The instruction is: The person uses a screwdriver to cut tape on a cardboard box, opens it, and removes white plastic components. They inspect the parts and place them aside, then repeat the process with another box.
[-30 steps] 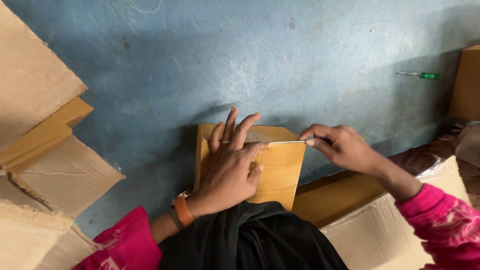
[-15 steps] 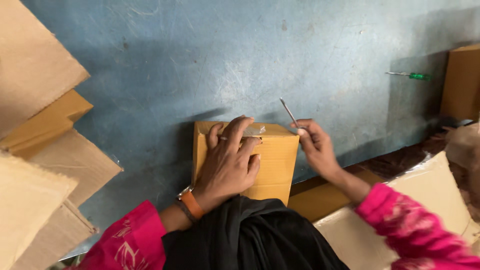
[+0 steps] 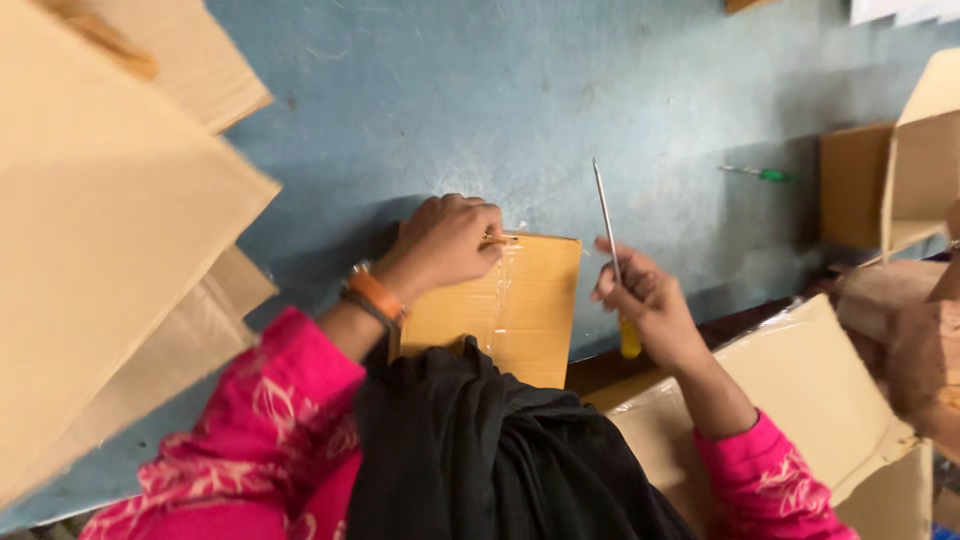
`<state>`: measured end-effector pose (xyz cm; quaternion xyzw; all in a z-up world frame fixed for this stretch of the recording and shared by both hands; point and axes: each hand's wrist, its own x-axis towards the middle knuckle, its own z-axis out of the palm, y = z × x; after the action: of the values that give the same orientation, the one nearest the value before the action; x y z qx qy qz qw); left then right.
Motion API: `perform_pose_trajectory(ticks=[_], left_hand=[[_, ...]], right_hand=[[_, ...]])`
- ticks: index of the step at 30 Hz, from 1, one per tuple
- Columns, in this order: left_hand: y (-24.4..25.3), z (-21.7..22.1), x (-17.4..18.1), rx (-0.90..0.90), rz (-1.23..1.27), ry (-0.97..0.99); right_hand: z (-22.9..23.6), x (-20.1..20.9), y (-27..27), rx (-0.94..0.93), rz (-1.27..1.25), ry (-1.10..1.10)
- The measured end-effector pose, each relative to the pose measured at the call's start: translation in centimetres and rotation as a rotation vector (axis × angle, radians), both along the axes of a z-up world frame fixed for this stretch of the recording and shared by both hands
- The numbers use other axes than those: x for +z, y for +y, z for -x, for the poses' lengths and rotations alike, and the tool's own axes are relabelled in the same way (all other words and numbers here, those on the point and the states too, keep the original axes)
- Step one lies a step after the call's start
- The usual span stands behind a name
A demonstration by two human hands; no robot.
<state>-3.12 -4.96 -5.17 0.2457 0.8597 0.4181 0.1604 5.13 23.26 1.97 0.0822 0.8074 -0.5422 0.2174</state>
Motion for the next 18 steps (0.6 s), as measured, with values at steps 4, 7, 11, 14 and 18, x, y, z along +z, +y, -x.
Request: perform_pose_trajectory(ticks=[4, 7, 11, 14, 18], left_hand=[[-0.6, -0.7, -1.5, 0.027, -0.065, 0.156], [0.0, -1.6, -1.9, 0.132, -0.089, 0.208], [1.6, -0.7, -2.3, 0.310, -0.072, 0.203], [2.9, 0.3, -3.0, 0.629, -0.088, 0.295], [3.5, 0.4, -4.5, 0.734, -0.187, 0.338]], right_hand=[[-2.6, 2.3, -1.8, -0.186, 0.188, -0.277], [-3.7, 3.8, -2.9, -0.043, 0.006, -0.223], [-3.2, 4.5, -4.6, 0.259, -0.443, 0.101], [-2.9, 3.7, -6.2, 0.219, -0.602, 0.051], [-2.9, 2.7, -6.8, 0.464, -0.803, 0.516]])
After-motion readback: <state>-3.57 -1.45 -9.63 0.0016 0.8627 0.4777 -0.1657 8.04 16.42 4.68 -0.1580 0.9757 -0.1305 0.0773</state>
